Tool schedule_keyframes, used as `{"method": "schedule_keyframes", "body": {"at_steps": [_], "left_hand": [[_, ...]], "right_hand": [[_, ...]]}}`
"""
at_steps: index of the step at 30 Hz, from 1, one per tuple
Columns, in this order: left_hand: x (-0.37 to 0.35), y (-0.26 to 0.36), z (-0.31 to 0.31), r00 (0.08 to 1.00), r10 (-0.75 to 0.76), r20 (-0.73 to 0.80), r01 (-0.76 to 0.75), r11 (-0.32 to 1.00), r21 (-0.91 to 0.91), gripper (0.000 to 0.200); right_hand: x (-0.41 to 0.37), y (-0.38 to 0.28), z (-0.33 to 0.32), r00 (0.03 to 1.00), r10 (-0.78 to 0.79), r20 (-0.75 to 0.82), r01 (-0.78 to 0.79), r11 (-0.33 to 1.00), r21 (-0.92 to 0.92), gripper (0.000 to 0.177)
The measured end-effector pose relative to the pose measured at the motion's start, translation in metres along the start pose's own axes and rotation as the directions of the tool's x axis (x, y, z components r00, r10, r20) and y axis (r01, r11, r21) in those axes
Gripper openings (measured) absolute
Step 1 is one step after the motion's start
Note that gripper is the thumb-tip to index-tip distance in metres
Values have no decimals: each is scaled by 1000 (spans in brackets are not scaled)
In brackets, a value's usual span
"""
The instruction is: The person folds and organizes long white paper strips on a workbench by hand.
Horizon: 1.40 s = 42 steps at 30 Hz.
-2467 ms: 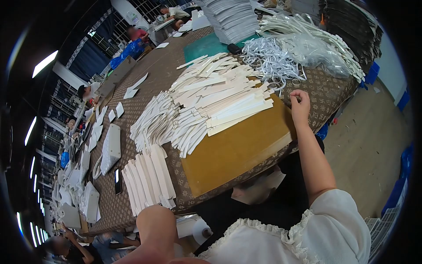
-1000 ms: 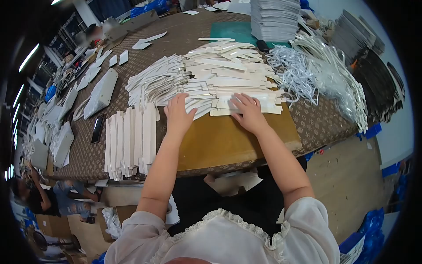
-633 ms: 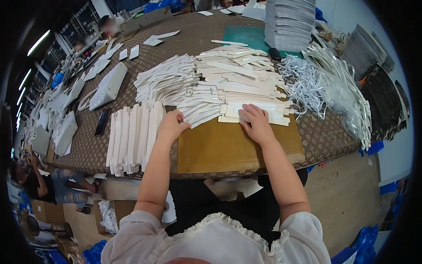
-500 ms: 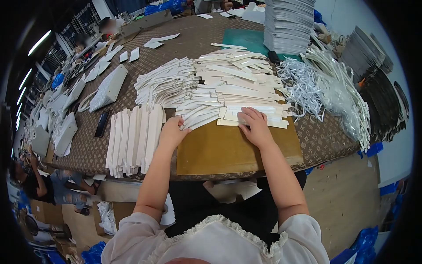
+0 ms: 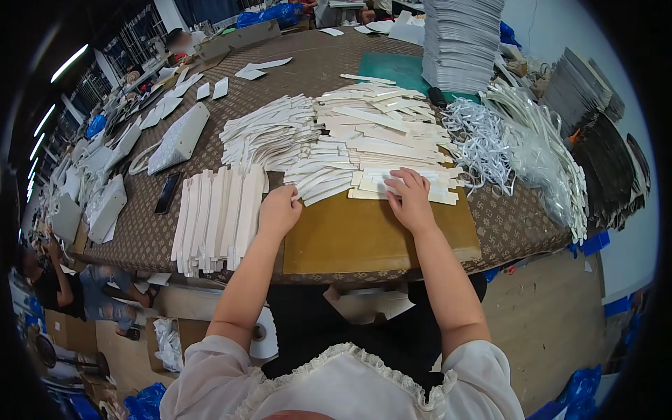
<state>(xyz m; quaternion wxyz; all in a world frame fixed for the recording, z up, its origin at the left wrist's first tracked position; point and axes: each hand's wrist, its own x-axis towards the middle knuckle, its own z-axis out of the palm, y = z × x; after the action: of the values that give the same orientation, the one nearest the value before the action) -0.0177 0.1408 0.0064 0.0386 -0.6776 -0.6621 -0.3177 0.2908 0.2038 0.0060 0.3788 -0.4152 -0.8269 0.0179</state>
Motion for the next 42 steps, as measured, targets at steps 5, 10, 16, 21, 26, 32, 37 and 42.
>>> {"method": "schedule_keyframes", "body": {"at_steps": [5, 10, 16, 21, 26, 32, 37, 42], "left_hand": [[5, 5, -11, 1000, 13, -24, -12, 999, 39, 10], [10, 16, -23, 948, 143, -285, -164, 985, -50, 7], [5, 32, -51, 975, 72, -211, -108, 980, -167, 12], [-5, 37, -73, 958, 190, -214, -222, 966, -135, 17], [-13, 27, -114, 940, 142, -311, -181, 978, -101, 18], [-30, 15, -126, 938, -321, -131, 150, 717, -680, 17], [-47, 39, -64, 940, -306, 150, 272, 408, -872, 15], [-59, 70, -12, 978, -166, 128, 202, 592, -780, 19]], "right_hand": [[1, -1, 0, 998, -18, -60, 17, 1000, -18, 24], [8, -7, -1, 997, -35, -71, 35, 999, -1, 23], [28, -51, 16, 993, -120, -24, 122, 986, 113, 40], [59, -118, 49, 963, -265, -46, 264, 901, 345, 53], [89, -123, 81, 916, -309, 256, 144, 848, 511, 45], [106, -119, 8, 773, -168, 612, -428, 575, 698, 34], [70, -76, -38, 670, -19, 742, -574, 621, 534, 31], [2, -29, -52, 650, 276, 708, -673, 642, 368, 29]]}}
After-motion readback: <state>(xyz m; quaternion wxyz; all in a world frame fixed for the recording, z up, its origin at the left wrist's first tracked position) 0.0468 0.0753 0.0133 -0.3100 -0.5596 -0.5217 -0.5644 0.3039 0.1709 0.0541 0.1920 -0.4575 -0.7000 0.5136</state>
